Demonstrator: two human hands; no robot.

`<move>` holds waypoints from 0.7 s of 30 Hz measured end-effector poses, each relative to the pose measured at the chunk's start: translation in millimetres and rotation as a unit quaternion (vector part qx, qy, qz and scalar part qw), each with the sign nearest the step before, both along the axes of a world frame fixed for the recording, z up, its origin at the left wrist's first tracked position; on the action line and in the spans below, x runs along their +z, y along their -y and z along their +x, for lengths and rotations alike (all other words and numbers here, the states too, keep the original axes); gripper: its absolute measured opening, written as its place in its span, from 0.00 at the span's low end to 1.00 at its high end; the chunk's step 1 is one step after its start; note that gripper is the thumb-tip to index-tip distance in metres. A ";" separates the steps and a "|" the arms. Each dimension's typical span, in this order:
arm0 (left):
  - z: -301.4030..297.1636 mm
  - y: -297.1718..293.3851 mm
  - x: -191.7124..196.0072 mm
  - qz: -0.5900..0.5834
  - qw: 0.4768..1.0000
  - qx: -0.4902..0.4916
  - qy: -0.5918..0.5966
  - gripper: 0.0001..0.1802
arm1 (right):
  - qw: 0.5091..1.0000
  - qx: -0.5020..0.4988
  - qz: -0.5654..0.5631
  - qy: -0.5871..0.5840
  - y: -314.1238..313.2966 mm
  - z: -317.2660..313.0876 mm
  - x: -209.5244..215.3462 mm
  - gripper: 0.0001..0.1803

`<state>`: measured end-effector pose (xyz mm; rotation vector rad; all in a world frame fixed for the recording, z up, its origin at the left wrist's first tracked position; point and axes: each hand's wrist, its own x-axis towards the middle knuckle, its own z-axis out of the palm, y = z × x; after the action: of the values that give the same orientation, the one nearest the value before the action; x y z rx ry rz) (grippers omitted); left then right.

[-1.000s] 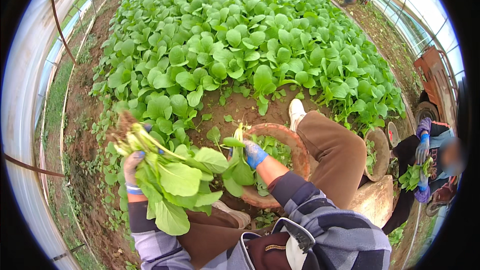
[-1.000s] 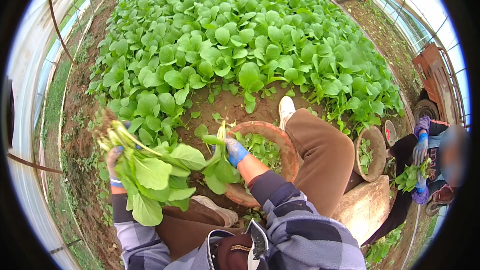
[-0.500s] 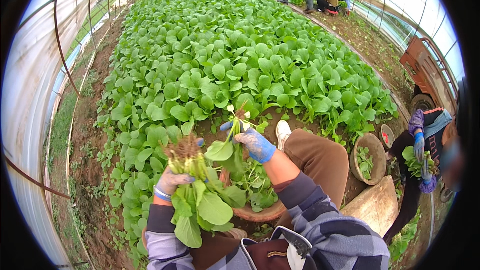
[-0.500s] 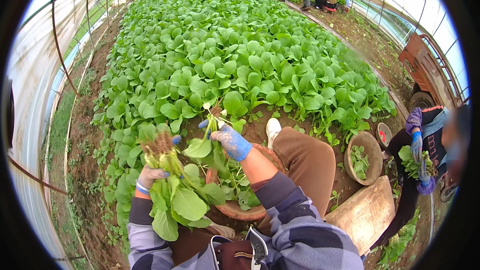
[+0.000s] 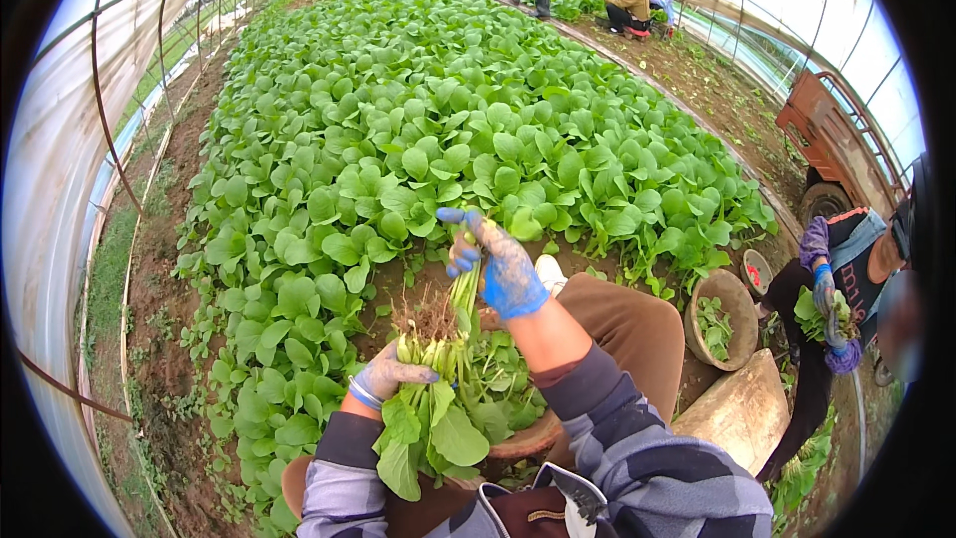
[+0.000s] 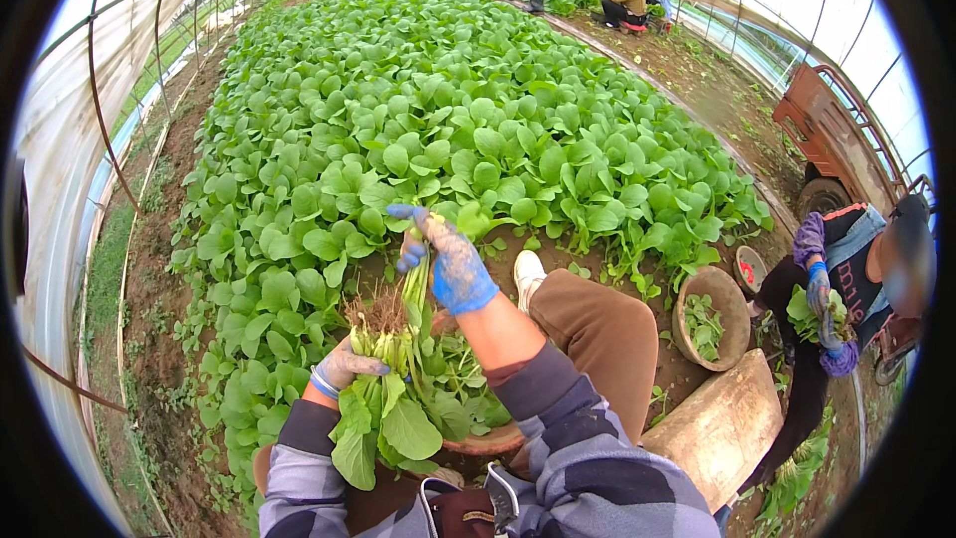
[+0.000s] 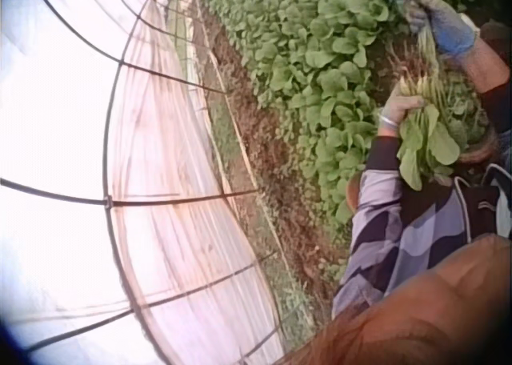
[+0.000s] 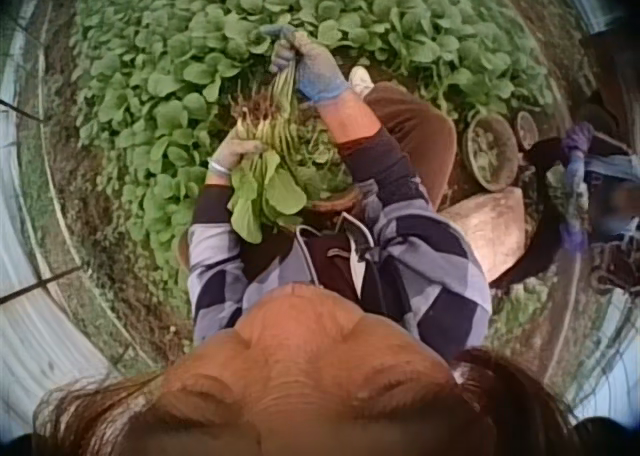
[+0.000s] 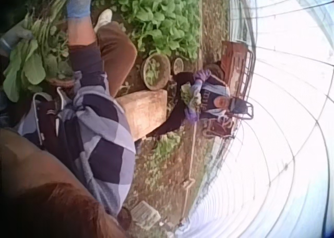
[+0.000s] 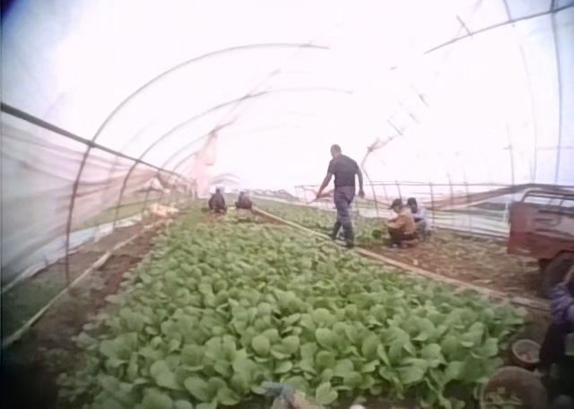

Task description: The person harvests leafy green vegetables by hand, pulling them from the soil and placing them into a basket. The person also trims the roots and bundles the vegetables together.

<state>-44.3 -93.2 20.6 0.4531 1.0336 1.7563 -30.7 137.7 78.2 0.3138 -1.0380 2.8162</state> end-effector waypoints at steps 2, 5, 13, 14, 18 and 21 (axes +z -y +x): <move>3.7 -0.9 7.5 -0.017 0.999 0.003 -0.042 0.29 | 1.000 0.006 0.014 0.007 -11.8 -11.4 4.8 0.27; -3.1 8.0 -5.2 -0.012 1.000 0.001 0.012 0.28 | 1.000 -0.003 -0.023 -0.004 -24.5 -18.4 16.9 0.25; 6.8 8.9 5.3 -0.057 0.986 0.037 -0.152 0.22 | 0.977 -0.104 0.176 0.061 -89.5 14.3 -5.4 0.19; 4.5 10.1 -0.1 -0.039 0.985 0.041 -0.164 0.22 | 0.833 -0.117 0.532 0.097 -91.6 30.5 -27.3 0.30; 0.6 16.6 -28.6 -0.029 0.991 0.065 -0.116 0.21 | 0.688 -0.067 0.695 0.199 -59.5 76.0 -85.1 0.42; 8.9 8.3 -28.1 -0.015 0.995 0.066 -0.070 0.24 | 0.977 -0.038 0.156 0.139 -2.6 76.1 -55.6 0.25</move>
<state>-35.4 -101.5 -7.5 0.5033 1.2109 1.8430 45.5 140.4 22.6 -0.0966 -1.5186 2.6757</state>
